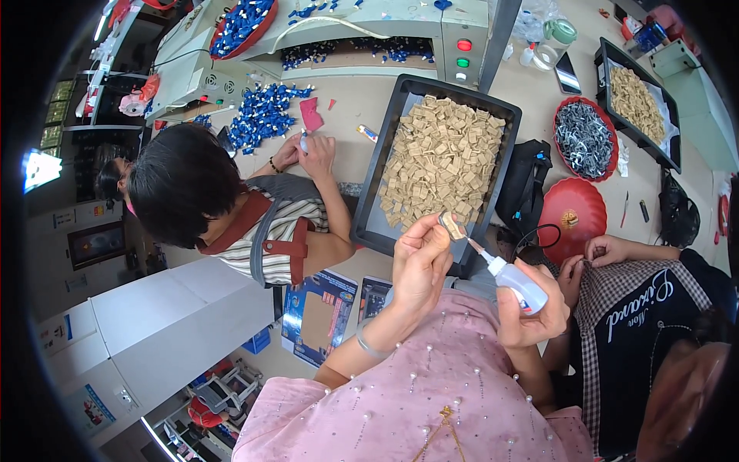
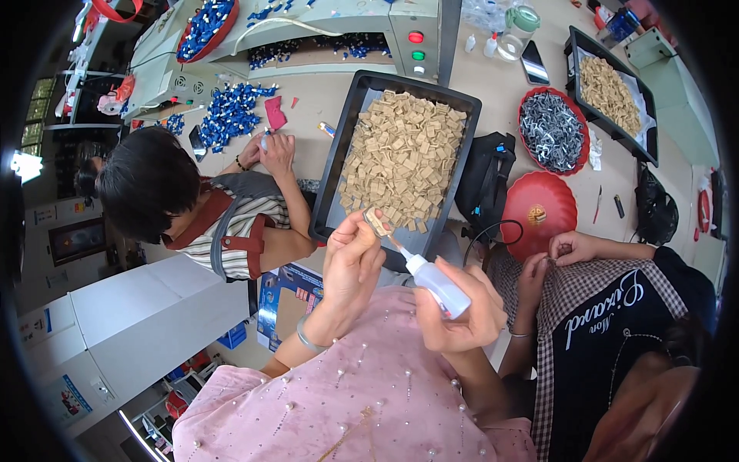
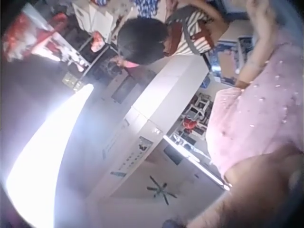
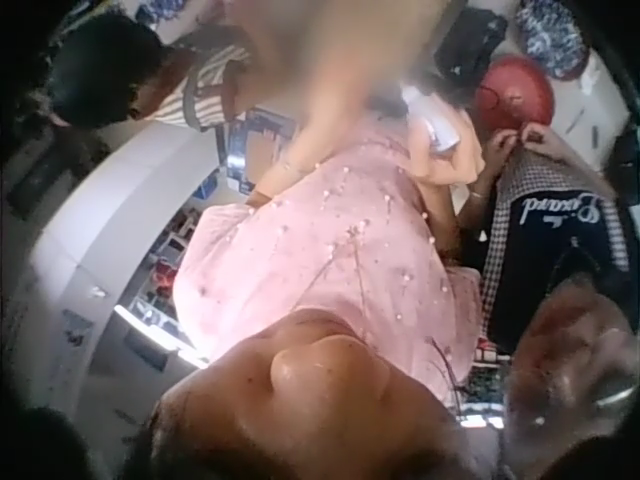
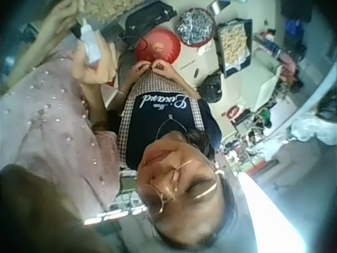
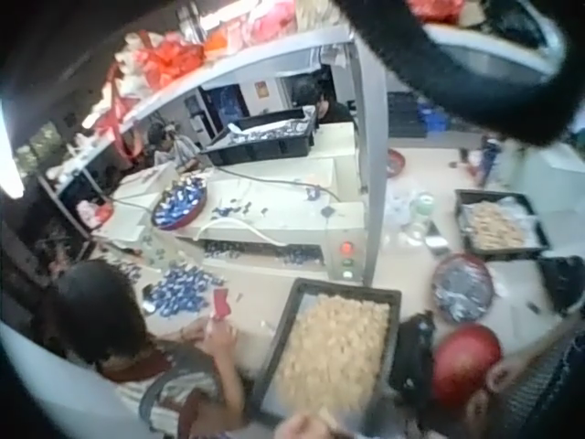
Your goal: The person assembles small plastic shells and metal contacts into electronic components by hand at a factory workbench, using an adhesive applicator to join the parts.
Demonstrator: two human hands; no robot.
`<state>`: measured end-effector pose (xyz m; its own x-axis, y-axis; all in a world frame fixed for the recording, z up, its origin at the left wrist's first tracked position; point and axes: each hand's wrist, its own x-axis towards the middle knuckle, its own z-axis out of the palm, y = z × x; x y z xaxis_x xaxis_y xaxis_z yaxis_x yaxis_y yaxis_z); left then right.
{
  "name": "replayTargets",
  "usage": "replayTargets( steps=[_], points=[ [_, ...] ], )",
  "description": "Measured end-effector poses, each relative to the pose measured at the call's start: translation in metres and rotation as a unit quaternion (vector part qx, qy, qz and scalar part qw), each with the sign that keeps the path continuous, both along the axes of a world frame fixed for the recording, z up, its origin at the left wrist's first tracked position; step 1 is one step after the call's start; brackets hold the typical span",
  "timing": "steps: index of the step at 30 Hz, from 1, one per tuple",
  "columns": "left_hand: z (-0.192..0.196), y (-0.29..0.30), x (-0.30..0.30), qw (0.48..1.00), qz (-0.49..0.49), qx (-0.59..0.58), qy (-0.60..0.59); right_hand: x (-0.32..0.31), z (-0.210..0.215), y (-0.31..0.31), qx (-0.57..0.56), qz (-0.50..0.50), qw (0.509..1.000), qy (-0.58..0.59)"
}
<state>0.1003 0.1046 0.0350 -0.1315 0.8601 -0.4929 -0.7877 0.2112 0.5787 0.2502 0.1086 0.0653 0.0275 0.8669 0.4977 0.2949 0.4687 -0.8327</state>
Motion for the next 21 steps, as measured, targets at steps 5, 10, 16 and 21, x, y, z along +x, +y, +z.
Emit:
replayTargets(
  steps=[5, 10, 16, 21],
  points=[
    [0.005, 0.0, -0.001, 0.999, -0.009, -0.004, -0.035, 0.008, -0.002, -0.005, -0.04, -0.01, 0.999, 0.028],
    [0.005, -0.001, -0.002, 0.999, -0.017, 0.02, -0.038, 0.006, -0.005, -0.012, -0.122, -0.038, 0.985, 0.113],
    [0.006, -0.001, -0.001, 0.999, -0.019, 0.033, -0.015, 0.004, -0.005, -0.012, -0.132, -0.032, 0.982, 0.132],
    [0.004, -0.004, 0.001, 0.998, -0.005, 0.054, 0.017, 0.004, -0.005, -0.013, -0.127, -0.036, 0.985, 0.114]
  ],
)
